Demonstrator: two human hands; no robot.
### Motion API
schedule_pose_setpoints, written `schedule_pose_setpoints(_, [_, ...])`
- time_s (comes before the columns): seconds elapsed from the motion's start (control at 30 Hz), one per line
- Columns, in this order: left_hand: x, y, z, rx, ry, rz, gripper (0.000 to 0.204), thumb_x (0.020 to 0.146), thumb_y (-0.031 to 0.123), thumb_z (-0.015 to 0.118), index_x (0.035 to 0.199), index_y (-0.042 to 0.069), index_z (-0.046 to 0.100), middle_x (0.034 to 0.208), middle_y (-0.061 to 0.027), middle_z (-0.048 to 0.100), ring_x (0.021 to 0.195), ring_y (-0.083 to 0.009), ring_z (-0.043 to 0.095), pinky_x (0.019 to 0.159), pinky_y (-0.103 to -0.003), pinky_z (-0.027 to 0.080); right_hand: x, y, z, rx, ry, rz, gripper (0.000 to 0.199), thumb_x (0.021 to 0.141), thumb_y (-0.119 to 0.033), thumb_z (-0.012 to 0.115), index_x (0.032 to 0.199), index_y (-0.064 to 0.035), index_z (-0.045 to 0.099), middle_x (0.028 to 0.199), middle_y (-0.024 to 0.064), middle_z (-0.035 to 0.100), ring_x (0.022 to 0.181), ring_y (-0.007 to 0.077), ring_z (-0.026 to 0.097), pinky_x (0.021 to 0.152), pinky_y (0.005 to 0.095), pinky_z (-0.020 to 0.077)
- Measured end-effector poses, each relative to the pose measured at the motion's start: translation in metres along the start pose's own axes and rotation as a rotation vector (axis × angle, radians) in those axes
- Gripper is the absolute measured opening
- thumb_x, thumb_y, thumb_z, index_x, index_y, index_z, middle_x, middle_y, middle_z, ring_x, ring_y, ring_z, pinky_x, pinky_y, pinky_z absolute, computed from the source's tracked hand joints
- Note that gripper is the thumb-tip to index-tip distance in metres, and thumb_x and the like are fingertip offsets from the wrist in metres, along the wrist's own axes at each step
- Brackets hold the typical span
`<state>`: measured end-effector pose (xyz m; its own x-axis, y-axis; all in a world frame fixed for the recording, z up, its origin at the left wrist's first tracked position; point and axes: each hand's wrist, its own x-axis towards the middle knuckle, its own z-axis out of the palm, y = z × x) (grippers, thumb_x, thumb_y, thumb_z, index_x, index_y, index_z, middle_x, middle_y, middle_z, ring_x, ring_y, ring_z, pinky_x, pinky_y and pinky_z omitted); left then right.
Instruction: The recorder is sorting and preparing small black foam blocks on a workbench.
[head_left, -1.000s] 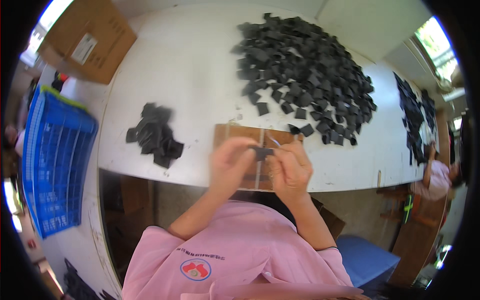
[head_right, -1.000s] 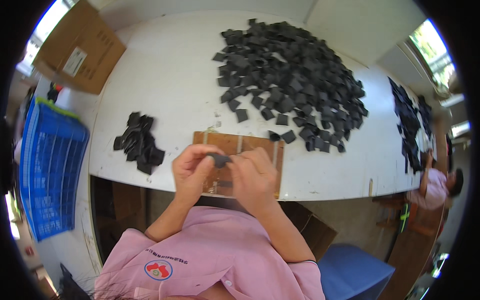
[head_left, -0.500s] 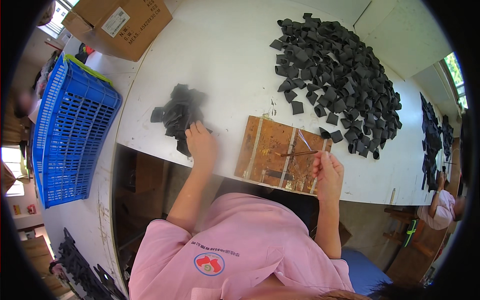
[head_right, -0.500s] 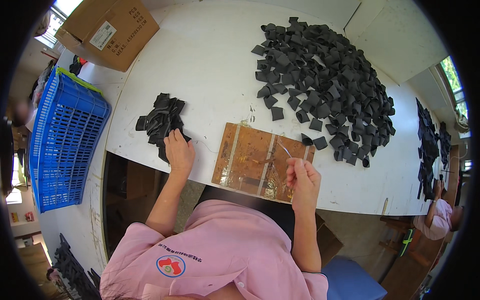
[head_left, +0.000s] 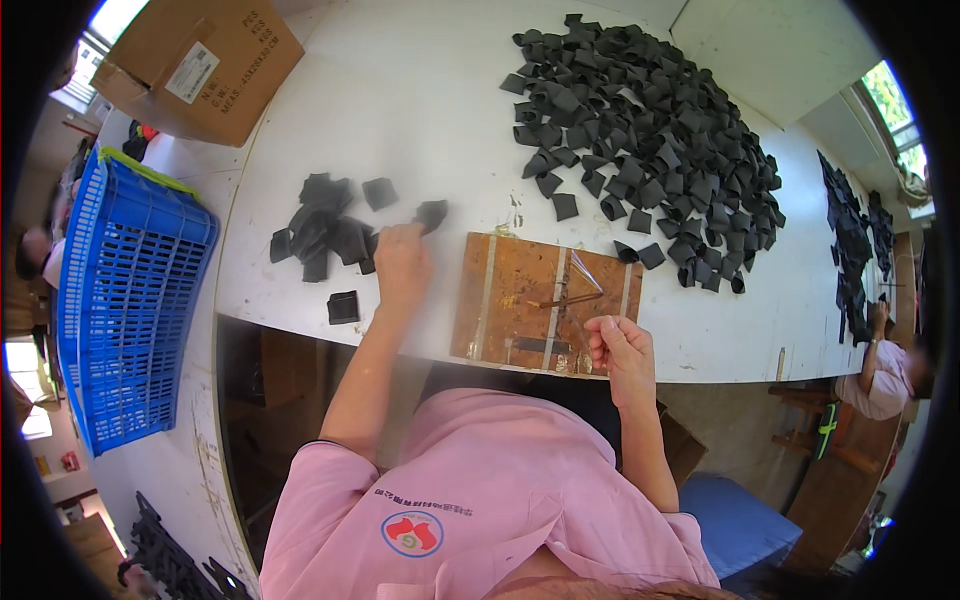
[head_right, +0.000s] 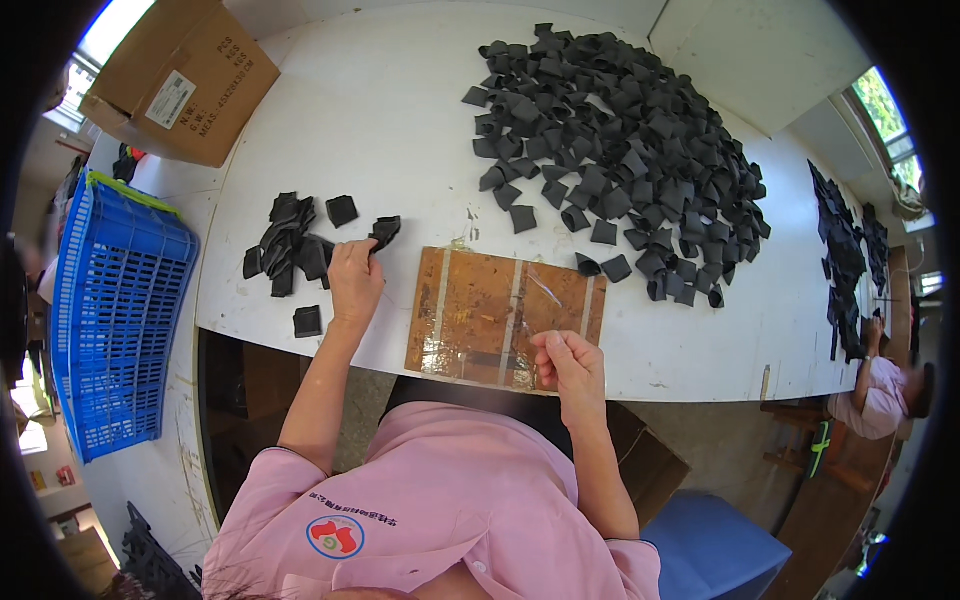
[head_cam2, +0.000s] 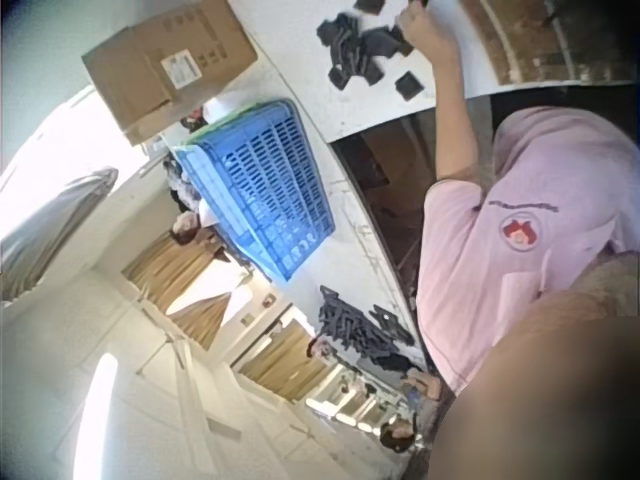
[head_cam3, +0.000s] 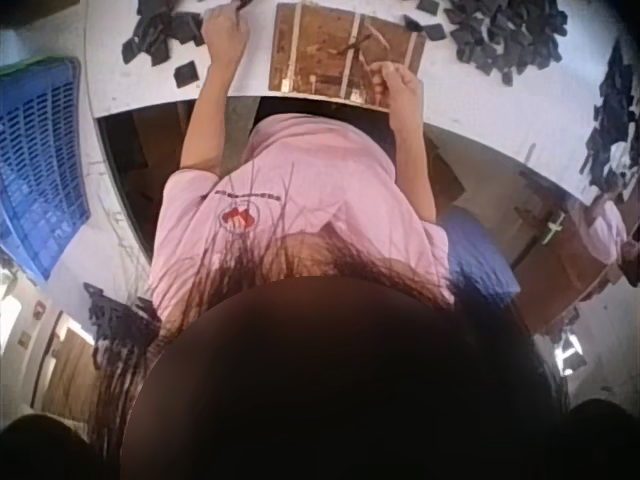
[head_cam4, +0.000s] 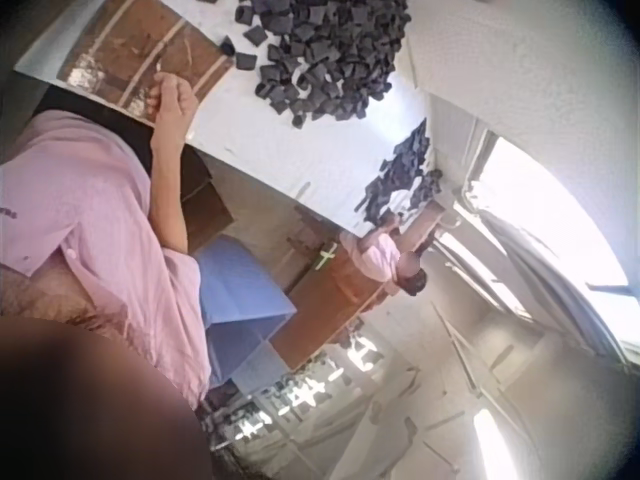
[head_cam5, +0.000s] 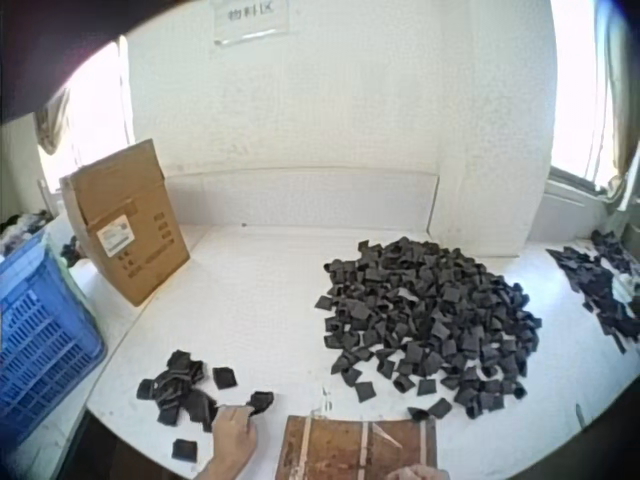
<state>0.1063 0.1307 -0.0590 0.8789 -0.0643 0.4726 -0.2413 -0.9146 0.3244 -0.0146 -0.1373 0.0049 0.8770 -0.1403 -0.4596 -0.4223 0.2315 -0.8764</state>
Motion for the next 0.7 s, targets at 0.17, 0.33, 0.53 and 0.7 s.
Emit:
schedule_pose_setpoints(0.17, [-0.024,0.064,0.000,-0.314,-0.116,0.179,0.026,0.065,-0.006,0.059,0.090,-0.001,0.052,0.091,-0.0157,0.053,0.080,-0.0321,0.053,0.071,-0.036,0.045,0.000,-0.004,-0.001,0.006,-0.027,0.004,0.021,0.086,-0.021,0.050,0.082,-0.0024,0.059,0.064,-0.0025,0.051,0.054,0.0030,0.043,0.048,0.0161,0.0362])
schedule_pose_setpoints(0.33, [-0.041,0.062,0.000,-0.347,-0.100,-0.030,0.026,0.067,-0.004,0.062,0.090,-0.003,0.052,0.095,-0.0154,0.053,0.084,-0.0301,0.054,0.070,-0.033,0.047,-0.005,0.005,-0.003,-0.002,-0.032,0.040,0.022,0.086,-0.022,0.050,0.082,-0.0021,0.060,0.064,-0.0020,0.051,0.054,0.0035,0.042,0.049,0.0168,0.0354])
schedule_pose_setpoints(0.53, [-0.039,0.053,-0.007,-0.367,-0.024,-0.069,0.016,0.070,-0.004,0.061,0.085,-0.001,0.059,0.093,-0.0129,0.055,0.077,-0.0231,0.056,0.062,-0.028,0.046,-0.009,0.014,-0.001,-0.019,-0.090,0.053,0.022,0.086,-0.021,0.051,0.081,-0.0016,0.059,0.063,-0.0011,0.051,0.053,0.0058,0.044,0.048,0.0180,0.0359])
schedule_pose_setpoints(0.7, [-0.031,0.052,-0.020,-0.329,0.031,-0.073,0.021,0.072,-0.008,0.056,0.088,0.004,0.061,0.085,-0.0082,0.048,0.073,-0.0188,0.050,0.061,-0.025,0.043,-0.009,0.015,0.010,-0.152,-0.129,0.070,0.019,0.085,-0.016,0.051,0.082,0.0001,0.059,0.063,-0.0005,0.052,0.054,0.0049,0.044,0.048,0.0174,0.0364])
